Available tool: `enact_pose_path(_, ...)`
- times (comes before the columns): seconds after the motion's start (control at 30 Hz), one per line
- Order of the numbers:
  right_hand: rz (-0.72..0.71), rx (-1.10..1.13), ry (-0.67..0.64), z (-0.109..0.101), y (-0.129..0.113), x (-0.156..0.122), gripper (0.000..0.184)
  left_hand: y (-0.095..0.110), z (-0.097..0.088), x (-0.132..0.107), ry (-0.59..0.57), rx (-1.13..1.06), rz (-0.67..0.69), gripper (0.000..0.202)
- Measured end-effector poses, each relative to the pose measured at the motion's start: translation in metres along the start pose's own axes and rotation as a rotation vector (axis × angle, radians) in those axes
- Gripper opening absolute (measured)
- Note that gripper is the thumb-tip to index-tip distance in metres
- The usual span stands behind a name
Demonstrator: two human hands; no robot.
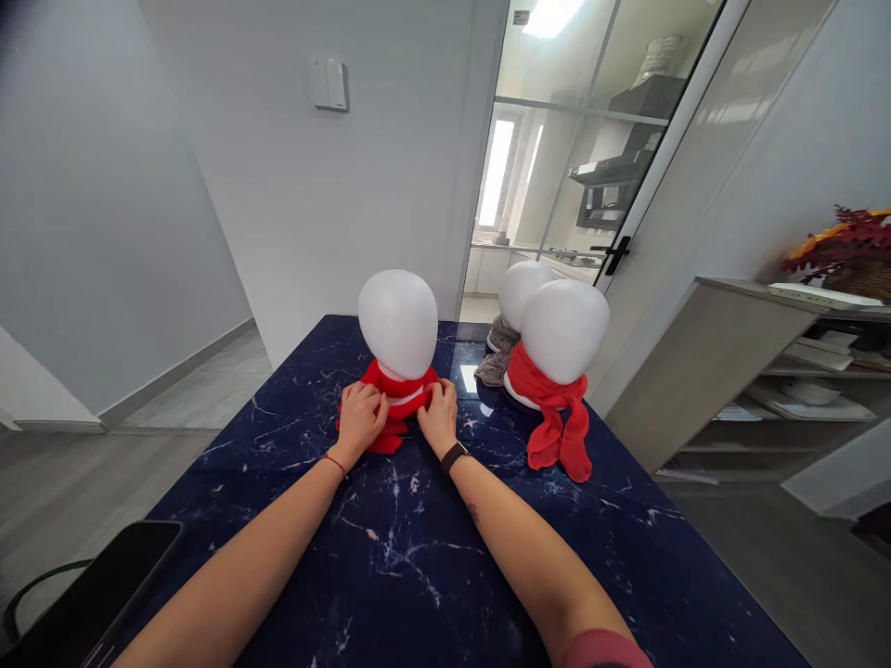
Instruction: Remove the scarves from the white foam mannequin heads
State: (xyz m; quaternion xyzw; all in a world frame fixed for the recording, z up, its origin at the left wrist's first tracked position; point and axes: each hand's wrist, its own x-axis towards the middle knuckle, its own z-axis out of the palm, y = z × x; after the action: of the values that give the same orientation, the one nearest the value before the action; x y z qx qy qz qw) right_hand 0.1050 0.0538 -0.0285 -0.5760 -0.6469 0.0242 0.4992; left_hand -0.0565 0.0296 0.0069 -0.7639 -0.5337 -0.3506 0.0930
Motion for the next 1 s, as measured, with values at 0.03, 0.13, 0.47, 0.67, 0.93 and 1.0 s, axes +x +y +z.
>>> enact_pose_path(0.03, -0.036, -0.015, -0.001, -0.003, -0.004, 0.000, 0.031, 0.004, -0.001, 0.000, -0.004, -0.017, 0.065, 0.037)
enact_pose_path(0.13, -0.172, 0.036, -0.069, -0.009, -0.015, -0.001, 0.035, 0.013, 0.000, -0.002, -0.049, -0.032, 0.182, 0.035)
enact_pose_path(0.47, -0.220, 0.030, -0.344, 0.000, -0.008, -0.004, 0.037, -0.007, 0.019, -0.003, -0.111, -0.001, -0.186, 0.047)
enact_pose_path(0.67, -0.299, -0.155, -0.351, -0.005, -0.012, -0.003, 0.015, 0.002, 0.011, -0.004, -0.076, 0.130, -0.059, 0.037)
enact_pose_path(0.93, -0.474, -0.338, -0.410, -0.013, -0.020, 0.000, 0.015, 0.001, 0.013, -0.003, -0.157, 0.126, 0.119, 0.030)
enact_pose_path(1.0, -0.444, -0.364, -0.399, -0.013, -0.020, -0.001, 0.016, 0.000, 0.012, -0.004, -0.156, 0.156, 0.063, 0.022)
